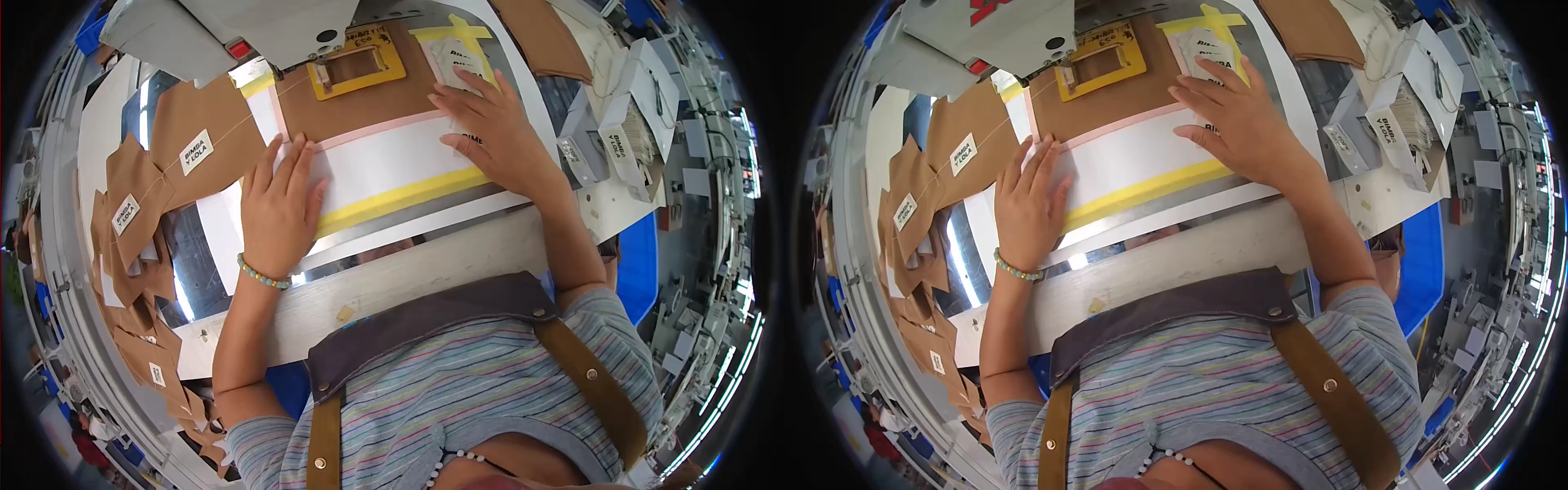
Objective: Sewing brand labels onto leather patches using an industrial sewing machine.
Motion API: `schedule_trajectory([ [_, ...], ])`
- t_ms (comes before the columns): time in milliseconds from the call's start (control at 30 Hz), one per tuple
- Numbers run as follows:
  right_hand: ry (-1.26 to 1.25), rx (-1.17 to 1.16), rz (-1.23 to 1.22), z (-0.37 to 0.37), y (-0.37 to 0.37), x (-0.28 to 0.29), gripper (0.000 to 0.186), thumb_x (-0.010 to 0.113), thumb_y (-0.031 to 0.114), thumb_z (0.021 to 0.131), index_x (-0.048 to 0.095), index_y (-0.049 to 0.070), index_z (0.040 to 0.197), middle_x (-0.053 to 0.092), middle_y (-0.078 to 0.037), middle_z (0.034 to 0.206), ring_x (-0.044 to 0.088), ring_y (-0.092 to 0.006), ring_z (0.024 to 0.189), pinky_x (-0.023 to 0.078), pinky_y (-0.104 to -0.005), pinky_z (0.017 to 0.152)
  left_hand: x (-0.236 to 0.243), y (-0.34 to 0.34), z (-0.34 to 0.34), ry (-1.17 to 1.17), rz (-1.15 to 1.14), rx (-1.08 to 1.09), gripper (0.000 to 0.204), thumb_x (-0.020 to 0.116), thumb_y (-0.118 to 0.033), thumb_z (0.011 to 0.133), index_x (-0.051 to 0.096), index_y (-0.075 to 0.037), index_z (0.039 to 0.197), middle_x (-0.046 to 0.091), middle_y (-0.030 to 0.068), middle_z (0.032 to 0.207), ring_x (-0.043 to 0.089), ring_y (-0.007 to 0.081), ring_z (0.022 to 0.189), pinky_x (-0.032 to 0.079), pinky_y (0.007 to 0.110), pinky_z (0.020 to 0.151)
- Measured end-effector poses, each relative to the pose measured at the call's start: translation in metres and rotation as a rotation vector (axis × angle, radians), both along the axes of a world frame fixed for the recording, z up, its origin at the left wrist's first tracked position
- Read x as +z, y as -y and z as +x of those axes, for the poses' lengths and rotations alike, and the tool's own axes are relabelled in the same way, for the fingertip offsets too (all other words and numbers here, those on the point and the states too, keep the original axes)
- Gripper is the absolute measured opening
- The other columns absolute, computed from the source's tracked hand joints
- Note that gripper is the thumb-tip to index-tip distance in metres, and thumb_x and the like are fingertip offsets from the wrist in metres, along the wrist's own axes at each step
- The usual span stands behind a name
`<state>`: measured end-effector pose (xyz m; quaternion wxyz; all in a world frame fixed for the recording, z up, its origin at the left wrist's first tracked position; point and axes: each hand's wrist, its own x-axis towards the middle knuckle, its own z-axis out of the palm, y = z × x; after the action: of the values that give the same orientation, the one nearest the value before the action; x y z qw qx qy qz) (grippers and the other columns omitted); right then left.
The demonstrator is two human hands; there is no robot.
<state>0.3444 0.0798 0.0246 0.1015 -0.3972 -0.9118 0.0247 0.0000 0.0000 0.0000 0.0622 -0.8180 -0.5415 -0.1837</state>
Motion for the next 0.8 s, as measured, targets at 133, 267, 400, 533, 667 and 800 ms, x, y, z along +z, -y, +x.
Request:
schedule_trajectory([
  [133, -0.010, 0.025, 0.049, 0.004, -0.001, -0.001, 0.055, 0.061, 0.045, 0.109, 0.064, 0.009, 0.150, 0.051, -0.007, 0.167, 0.033, -0.0310, 0.162, 0.019, -0.0605, 0.133, 0.001, 0.005, 0.006, 0.025, 0.121, -0.082, 0.044, 0.079, -0.013, 0.093, 0.071, -0.002, 0.135, 0.074, 0.0133, 0.134, 0.066, 0.0354, 0.131, 0.055, 0.048, 0.105],
  [267, 0.009, 0.036, 0.044, 0.002, -0.002, -0.004, 0.055, 0.060, 0.046, 0.109, 0.067, 0.008, 0.148, 0.052, -0.006, 0.166, 0.034, -0.0309, 0.161, 0.020, -0.0598, 0.133, 0.006, 0.000, 0.006, 0.032, 0.105, -0.073, 0.045, 0.080, -0.011, 0.092, 0.071, 0.000, 0.134, 0.075, 0.0140, 0.132, 0.067, 0.0363, 0.129, 0.056, 0.047, 0.104],
  [400, 0.033, 0.038, -0.001, 0.003, -0.003, -0.002, 0.056, 0.066, 0.038, 0.105, 0.063, 0.008, 0.152, 0.048, -0.005, 0.170, 0.032, -0.0327, 0.162, 0.019, -0.0613, 0.134, 0.001, 0.002, 0.005, 0.025, 0.067, -0.044, 0.042, 0.080, -0.010, 0.091, 0.071, 0.001, 0.131, 0.075, 0.0152, 0.133, 0.068, 0.0365, 0.127, 0.056, 0.046, 0.106],
  [533, 0.026, 0.036, -0.009, 0.005, -0.002, -0.003, 0.056, 0.066, 0.039, 0.105, 0.063, 0.008, 0.151, 0.049, -0.005, 0.169, 0.033, -0.0325, 0.162, 0.019, -0.0610, 0.134, -0.003, 0.001, 0.003, 0.103, 0.038, -0.037, 0.041, 0.081, -0.009, 0.091, 0.071, 0.001, 0.129, 0.075, 0.0151, 0.133, 0.066, 0.0371, 0.129, 0.055, 0.046, 0.108],
  [667, -0.008, 0.050, 0.060, 0.006, -0.005, -0.011, 0.055, 0.061, 0.048, 0.108, 0.068, 0.009, 0.145, 0.054, -0.004, 0.164, 0.036, -0.0287, 0.159, 0.023, -0.0593, 0.132, 0.006, -0.003, 0.006, 0.138, 0.047, -0.045, 0.045, 0.081, -0.007, 0.090, 0.069, 0.001, 0.133, 0.075, 0.0156, 0.130, 0.067, 0.0376, 0.127, 0.055, 0.045, 0.108],
  [800, 0.000, 0.057, 0.070, 0.008, -0.006, -0.012, 0.054, 0.060, 0.048, 0.109, 0.068, 0.009, 0.145, 0.054, -0.004, 0.164, 0.036, -0.0286, 0.160, 0.022, -0.0596, 0.132, -0.002, -0.003, 0.002, 0.164, 0.036, -0.043, 0.044, 0.081, -0.010, 0.091, 0.068, 0.004, 0.131, 0.073, 0.0188, 0.131, 0.065, 0.0394, 0.128, 0.054, 0.046, 0.108],
])
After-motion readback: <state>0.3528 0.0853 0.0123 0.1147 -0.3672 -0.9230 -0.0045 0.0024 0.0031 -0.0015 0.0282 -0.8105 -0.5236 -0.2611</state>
